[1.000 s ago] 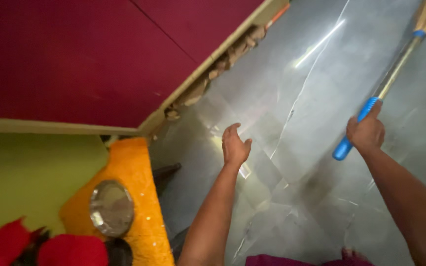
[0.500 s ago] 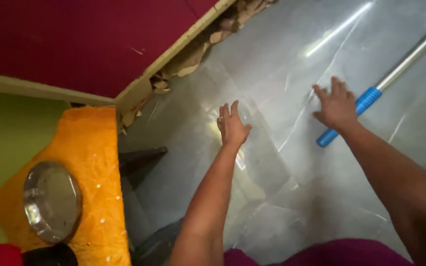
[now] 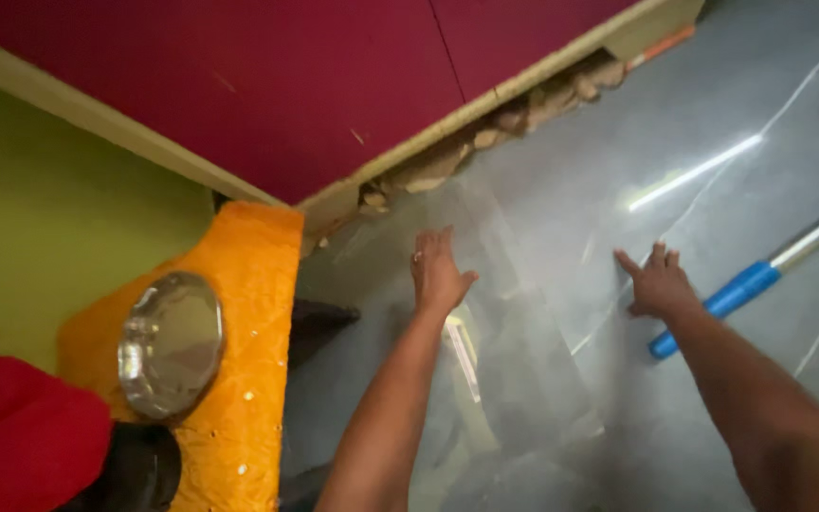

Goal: The person clears a stack of items from the floor, including a book and a yellow cloth, and places them on a nearby bed. They then use a broom to sweep debris from the floor into a dustpan. Finally, they pull several sickle tools from under a cabinet and sweep the area clean.

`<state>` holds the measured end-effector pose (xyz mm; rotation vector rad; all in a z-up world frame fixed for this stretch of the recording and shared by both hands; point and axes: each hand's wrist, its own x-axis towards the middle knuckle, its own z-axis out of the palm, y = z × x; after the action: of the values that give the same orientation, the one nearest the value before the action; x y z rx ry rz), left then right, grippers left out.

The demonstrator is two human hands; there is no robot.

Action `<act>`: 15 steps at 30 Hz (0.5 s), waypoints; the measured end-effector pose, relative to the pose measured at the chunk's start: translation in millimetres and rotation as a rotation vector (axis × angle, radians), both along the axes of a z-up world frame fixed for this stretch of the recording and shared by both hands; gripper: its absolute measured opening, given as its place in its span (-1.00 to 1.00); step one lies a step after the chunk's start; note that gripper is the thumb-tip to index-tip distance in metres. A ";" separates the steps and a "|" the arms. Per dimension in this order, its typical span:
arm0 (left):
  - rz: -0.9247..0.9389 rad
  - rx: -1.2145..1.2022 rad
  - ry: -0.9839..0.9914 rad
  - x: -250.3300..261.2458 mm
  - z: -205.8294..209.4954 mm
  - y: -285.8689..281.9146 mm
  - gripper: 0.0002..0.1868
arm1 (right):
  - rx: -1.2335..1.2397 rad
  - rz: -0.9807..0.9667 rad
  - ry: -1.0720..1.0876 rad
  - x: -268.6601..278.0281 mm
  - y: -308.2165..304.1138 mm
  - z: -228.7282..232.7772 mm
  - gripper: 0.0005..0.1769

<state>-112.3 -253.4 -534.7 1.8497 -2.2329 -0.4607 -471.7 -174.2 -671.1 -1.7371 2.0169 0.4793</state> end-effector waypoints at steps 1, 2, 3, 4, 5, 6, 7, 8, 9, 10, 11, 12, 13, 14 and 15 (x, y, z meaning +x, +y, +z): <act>0.024 0.020 -0.009 0.2 -12.4 3.2 0.06 | -0.016 0.011 0.007 -1.7 -4.2 -0.3 0.51; 0.048 0.040 -0.018 -1.6 -25.6 5.6 0.08 | -0.032 0.022 0.015 -2.2 -5.4 -0.7 0.52; 0.079 0.046 -0.026 -3.6 -36.0 3.8 0.09 | -0.014 -0.011 -0.019 -2.3 -11.2 1.3 0.55; 0.096 0.087 -0.017 -8.2 -46.2 5.0 0.08 | 0.003 -0.044 -0.052 -3.0 -15.3 4.4 0.58; 0.106 0.132 -0.012 -14.6 -56.1 9.2 0.07 | 0.025 -0.085 -0.089 -1.5 -13.4 6.4 0.61; 0.116 0.178 -0.008 -20.5 -64.2 13.6 0.06 | 0.025 -0.082 -0.089 0.3 -10.9 8.6 0.61; 0.102 0.196 -0.017 -27.3 -70.0 14.1 0.06 | 0.018 -0.081 -0.085 0.4 -12.1 12.3 0.60; 0.088 0.214 -0.025 -34.0 -74.3 14.8 0.05 | 0.011 -0.080 -0.080 1.4 -13.5 15.6 0.59; 0.074 0.230 -0.031 -41.3 -77.1 13.2 0.04 | 0.018 -0.084 -0.084 1.6 -14.6 18.9 0.60; 0.067 0.227 -0.026 -48.4 -78.7 8.5 0.04 | 0.024 -0.089 -0.088 2.0 -14.1 21.3 0.60; 0.057 0.224 -0.023 -55.0 -79.8 1.5 0.03 | 0.031 -0.095 -0.093 2.7 -15.2 22.3 0.61; 0.048 0.221 -0.020 -60.9 -80.4 -5.7 0.03 | 0.033 -0.095 -0.091 2.3 -19.0 22.8 0.62; 0.033 0.224 -0.028 -65.2 -80.3 -10.6 0.02 | 0.040 -0.103 -0.092 2.9 -18.9 22.4 0.62; 0.017 0.226 -0.036 -69.8 -79.5 -15.3 0.01 | 0.047 -0.111 -0.093 3.1 -18.7 22.3 0.63; 0.000 0.224 -0.043 -76.1 -77.5 -21.9 0.00 | 0.043 -0.124 -0.113 2.4 -18.6 23.4 0.63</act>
<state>-188.4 -275.3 -612.2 1.9828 -2.2899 -0.7032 -469.2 -192.8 -647.7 -1.5672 2.0046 0.3734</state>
